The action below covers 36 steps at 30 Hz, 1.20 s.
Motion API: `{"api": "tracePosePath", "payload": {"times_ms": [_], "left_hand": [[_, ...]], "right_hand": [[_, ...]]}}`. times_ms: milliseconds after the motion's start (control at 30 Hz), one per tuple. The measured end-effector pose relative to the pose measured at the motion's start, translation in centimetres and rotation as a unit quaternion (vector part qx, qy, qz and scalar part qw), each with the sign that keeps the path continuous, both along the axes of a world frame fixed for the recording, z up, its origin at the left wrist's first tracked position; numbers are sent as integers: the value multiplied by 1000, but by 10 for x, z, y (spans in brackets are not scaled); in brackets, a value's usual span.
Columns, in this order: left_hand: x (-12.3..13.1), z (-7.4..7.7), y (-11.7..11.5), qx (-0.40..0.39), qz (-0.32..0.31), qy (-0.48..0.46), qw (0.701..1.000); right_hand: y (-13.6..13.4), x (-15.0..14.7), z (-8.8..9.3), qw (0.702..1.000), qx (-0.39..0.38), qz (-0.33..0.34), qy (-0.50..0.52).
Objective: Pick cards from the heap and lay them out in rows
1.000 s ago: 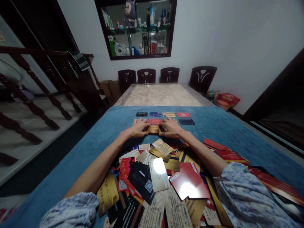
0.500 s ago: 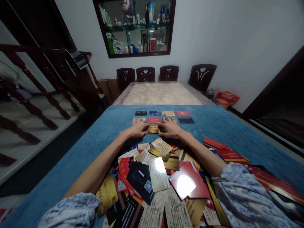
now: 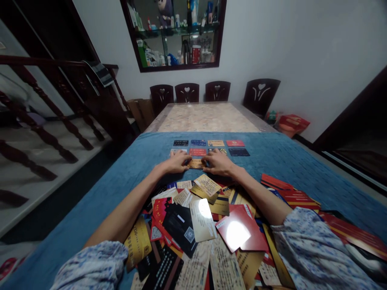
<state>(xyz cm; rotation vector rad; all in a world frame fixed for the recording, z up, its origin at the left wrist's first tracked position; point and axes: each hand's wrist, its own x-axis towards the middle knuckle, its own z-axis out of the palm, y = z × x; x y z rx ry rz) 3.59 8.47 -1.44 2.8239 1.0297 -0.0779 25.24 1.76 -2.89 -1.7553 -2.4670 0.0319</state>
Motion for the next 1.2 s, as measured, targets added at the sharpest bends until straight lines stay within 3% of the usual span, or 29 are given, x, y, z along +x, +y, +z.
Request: {"api": "tracePosePath", "payload": {"times_ms": [500,967,1200], "left_hand": [[2,-1,-3,18,-11,-14,1000],[3,0,-6,48,-16,-7,999],[-6,9,-26,75,-51,-65,994]], "right_hand": [[2,2,-5,1000,12,8,11],[-6,-5,7,1000,-4,-10,-14],[-7,-4,11,999,-10,-12,-34]]}}
